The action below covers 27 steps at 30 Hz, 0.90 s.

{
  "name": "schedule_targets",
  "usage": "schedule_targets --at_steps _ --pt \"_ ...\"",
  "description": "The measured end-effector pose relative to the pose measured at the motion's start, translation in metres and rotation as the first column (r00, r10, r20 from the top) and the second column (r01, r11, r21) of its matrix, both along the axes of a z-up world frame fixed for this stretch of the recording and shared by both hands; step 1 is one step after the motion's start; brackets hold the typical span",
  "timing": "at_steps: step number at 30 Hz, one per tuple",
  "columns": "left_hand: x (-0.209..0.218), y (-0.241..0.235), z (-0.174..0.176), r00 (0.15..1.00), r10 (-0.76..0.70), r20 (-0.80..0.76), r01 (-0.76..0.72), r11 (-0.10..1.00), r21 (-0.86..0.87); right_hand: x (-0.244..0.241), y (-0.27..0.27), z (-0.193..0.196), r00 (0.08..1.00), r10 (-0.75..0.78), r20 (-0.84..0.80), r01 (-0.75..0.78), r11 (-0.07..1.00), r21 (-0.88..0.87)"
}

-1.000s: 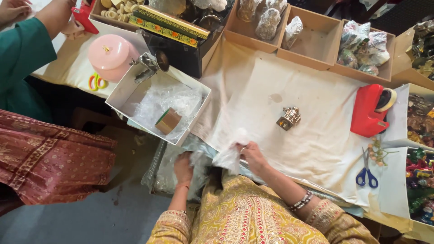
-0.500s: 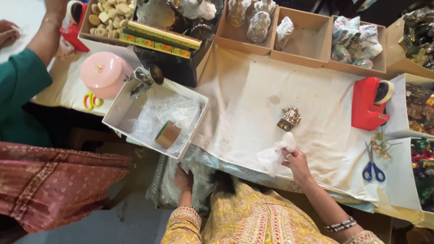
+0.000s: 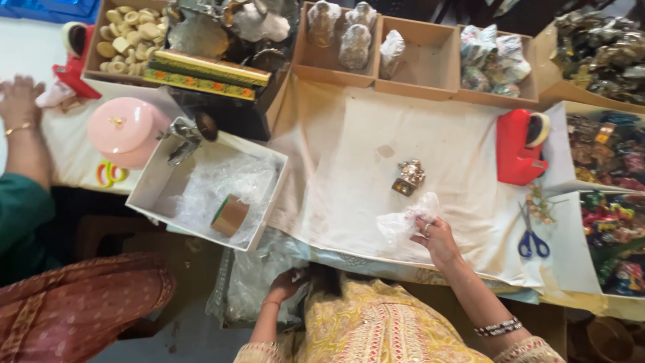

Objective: The person wraps a small decorative item in bubble wrap and places it into a cardboard box. They then pick up a brass figurine, wipe it with a white cloth, and wrap it in bubble wrap. The person handles various decorative items and packaging materials on a table.

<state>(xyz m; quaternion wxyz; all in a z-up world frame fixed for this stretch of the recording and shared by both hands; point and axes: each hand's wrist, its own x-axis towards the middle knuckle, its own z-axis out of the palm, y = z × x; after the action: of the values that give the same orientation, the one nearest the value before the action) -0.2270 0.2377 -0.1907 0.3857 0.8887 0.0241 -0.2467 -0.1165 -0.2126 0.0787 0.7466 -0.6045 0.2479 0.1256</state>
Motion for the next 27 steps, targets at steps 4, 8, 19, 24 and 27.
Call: schedule_targets --at_steps 4,8,19,24,27 --pt "0.007 -0.024 0.095 0.936 -0.235 -0.262 0.184 0.962 -0.203 0.014 -0.003 0.013 0.999 -0.037 0.035 0.034 0.996 0.083" --pt "0.048 -0.063 0.215 0.922 -0.242 -0.303 0.028 0.82 -0.572 0.024 -0.01 0.016 0.996 -0.032 0.081 0.019 0.988 0.154" --pt "0.152 -0.238 0.363 0.909 0.077 0.411 0.197 0.788 -0.584 0.055 -0.04 0.041 0.968 0.21 0.138 -0.229 0.963 0.142" --pt "0.177 -0.266 0.312 0.958 0.245 0.146 -0.059 0.674 -0.737 0.062 -0.096 0.051 0.979 0.148 0.139 -0.16 0.984 0.081" --pt "0.181 -0.272 0.338 0.881 0.45 0.145 -0.219 0.659 -0.719 0.067 -0.134 0.028 0.997 0.036 0.07 -0.042 0.995 0.086"
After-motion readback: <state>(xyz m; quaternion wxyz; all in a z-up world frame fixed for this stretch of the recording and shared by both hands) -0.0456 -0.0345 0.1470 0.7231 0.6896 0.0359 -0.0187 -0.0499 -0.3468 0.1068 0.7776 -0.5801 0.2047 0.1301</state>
